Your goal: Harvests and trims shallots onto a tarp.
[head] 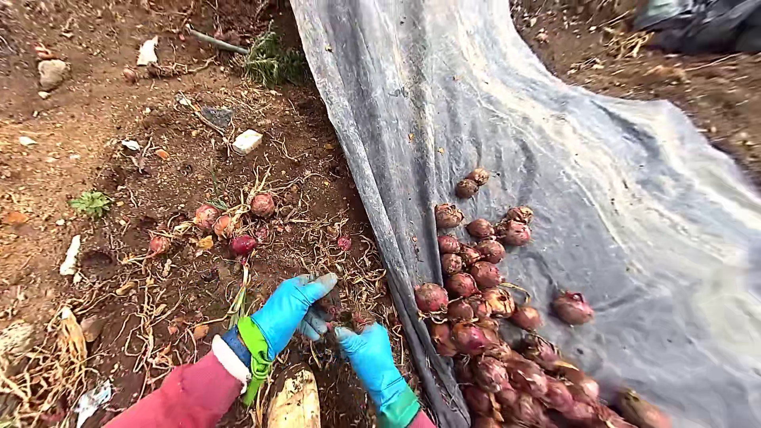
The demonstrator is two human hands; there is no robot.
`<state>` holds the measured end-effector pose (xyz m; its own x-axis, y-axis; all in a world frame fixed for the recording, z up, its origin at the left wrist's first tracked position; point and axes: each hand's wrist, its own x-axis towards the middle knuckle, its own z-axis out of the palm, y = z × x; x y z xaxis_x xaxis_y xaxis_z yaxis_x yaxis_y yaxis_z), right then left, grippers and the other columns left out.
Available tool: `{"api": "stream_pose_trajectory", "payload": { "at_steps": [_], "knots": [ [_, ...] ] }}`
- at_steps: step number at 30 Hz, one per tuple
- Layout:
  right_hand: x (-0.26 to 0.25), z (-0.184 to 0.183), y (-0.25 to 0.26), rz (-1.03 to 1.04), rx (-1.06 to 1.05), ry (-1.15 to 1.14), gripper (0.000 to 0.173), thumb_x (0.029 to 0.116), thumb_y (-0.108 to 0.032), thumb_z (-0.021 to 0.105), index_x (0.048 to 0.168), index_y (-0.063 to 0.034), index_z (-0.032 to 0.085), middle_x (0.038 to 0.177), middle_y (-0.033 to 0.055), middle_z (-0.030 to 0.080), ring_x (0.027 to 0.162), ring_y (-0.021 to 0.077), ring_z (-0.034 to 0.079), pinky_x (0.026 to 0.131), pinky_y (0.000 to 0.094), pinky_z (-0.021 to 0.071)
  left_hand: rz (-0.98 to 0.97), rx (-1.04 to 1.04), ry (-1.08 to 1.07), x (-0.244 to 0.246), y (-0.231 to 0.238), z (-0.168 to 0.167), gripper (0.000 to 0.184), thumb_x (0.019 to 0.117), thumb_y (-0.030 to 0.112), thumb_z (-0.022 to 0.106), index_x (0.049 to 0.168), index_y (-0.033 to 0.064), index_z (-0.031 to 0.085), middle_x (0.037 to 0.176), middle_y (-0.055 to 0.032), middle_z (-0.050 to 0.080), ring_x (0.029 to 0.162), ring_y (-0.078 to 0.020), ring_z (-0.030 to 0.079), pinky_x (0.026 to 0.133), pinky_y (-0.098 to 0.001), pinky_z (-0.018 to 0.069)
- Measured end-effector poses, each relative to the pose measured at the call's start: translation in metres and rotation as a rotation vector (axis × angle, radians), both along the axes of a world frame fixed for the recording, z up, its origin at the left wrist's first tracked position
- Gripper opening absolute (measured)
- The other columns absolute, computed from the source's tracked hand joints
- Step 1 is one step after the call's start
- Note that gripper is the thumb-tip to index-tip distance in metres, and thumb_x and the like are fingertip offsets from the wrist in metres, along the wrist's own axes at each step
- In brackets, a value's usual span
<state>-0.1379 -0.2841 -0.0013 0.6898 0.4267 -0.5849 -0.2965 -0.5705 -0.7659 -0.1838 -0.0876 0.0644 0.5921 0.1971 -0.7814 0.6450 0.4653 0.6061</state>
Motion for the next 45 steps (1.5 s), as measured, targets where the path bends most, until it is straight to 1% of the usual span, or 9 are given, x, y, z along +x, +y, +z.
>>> {"api": "stream_pose_trajectory", "payload": {
  "at_steps": [3,9,14,18,23,30,37,41,45],
  "knots": [
    [0.003,0.014,-0.02,-0.275,0.103,-0.202,0.08,0.0494,-0.068,0.09,0.099,-0.0079,0.073,0.085,0.0008,0.075,0.082,0.0123,0.073,0.081,0.0436,0.0627,-0.11,-0.013,-0.018,0.02,-0.064,0.007,0.058,0.098,0.062,0.06,0.116,0.0071,0.065,0.072,-0.0128,0.066,0.053,-0.0211,0.065,0.049,-0.0339,0.0567],
    [0.033,0.032,-0.071,-0.489,0.073,-0.696,0.071,0.0984,-0.072,0.039,0.072,-0.0115,0.065,0.057,-0.004,0.06,0.05,0.0061,0.06,0.049,0.0313,0.0547,-0.265,0.044,-0.226,0.056,-0.121,0.028,0.063,0.0941,0.056,0.071,0.133,0.0085,0.055,0.088,-0.0148,0.073,0.064,-0.0243,0.072,0.06,-0.0388,0.0634],
    [0.085,0.02,-0.087,-0.633,-0.002,-0.225,0.077,0.1038,-0.07,0.024,0.084,-0.0076,0.065,0.054,0.0064,0.055,0.042,0.0216,0.054,0.041,0.0443,0.052,-0.237,0.713,-0.245,0.042,-0.04,0.008,0.041,0.0885,0.049,0.079,0.123,0.0273,0.073,0.1,0.0075,0.075,0.091,-0.0064,0.071,0.086,-0.0389,0.0622],
    [0.071,0.024,-0.073,-0.491,0.112,-0.17,0.077,0.1079,-0.061,0.016,0.095,-0.0059,0.068,0.057,0.0065,0.058,0.043,0.0216,0.057,0.04,0.0428,0.0543,-0.112,1.213,0.306,0.011,0.101,-0.047,0.032,0.088,0.044,0.076,0.113,0.0245,0.076,0.113,-0.0019,0.076,0.113,-0.0239,0.069,0.098,-0.056,0.0546],
    [0.007,-0.021,-0.032,-0.191,0.095,0.159,0.085,0.1061,-0.064,0.013,0.106,-0.0027,0.071,0.06,0.011,0.063,0.047,0.0242,0.061,0.046,0.0438,0.0566,0.057,0.963,0.696,-0.011,0.156,-0.136,0.097,0.0702,0.071,0.082,0.137,0.0057,0.058,0.123,-0.0216,0.069,0.116,-0.0391,0.068,0.098,-0.063,0.054],
    [-0.024,-0.035,-0.005,0.027,0.086,0.357,0.087,0.1063,-0.062,0.011,0.103,-0.0003,0.073,0.057,0.0115,0.063,0.05,0.0239,0.064,0.053,0.0436,0.0599,0.296,0.79,0.36,-0.015,0.132,-0.165,0.036,0.0953,0.023,0.072,0.13,0.0147,0.068,0.116,-0.0124,0.073,0.094,-0.0274,0.072,0.082,-0.0531,0.0596],
    [0.01,-0.055,0.005,0.107,0.281,0.6,0.092,0.1,-0.075,0.017,0.114,-0.0005,0.069,0.06,0.011,0.061,0.048,0.0235,0.061,0.047,0.0416,0.0582,-0.25,0.786,0.075,-0.037,0.091,-0.073,0.044,0.0856,0.057,0.079,0.107,0.019,0.075,0.095,0.0017,0.076,0.091,-0.0129,0.073,0.086,-0.0468,0.0612],
    [0.018,-0.013,0.016,0.233,0.533,0.319,0.076,0.0901,-0.081,0.046,0.08,-0.0088,0.064,0.061,0.0043,0.062,0.049,0.0179,0.062,0.048,0.0364,0.0568,-1.087,0.673,-0.043,-0.016,0.053,-0.009,0.051,0.0915,0.067,0.065,0.105,0.0178,0.073,0.096,-0.0042,0.073,0.095,-0.0238,0.07,0.086,-0.0545,0.0562],
    [0.022,0.017,-0.007,0.279,0.352,0.141,0.082,0.0936,-0.083,0.03,0.075,-0.0114,0.065,0.058,0.0015,0.059,0.049,0.0149,0.058,0.048,0.0366,0.0525,-1.202,0.544,-0.189,-0.004,0.04,0.005,0.063,0.0875,0.076,0.061,0.092,0.0142,0.071,0.078,-0.0022,0.067,0.075,-0.0168,0.066,0.07,-0.0443,0.0544]
  ]
}}
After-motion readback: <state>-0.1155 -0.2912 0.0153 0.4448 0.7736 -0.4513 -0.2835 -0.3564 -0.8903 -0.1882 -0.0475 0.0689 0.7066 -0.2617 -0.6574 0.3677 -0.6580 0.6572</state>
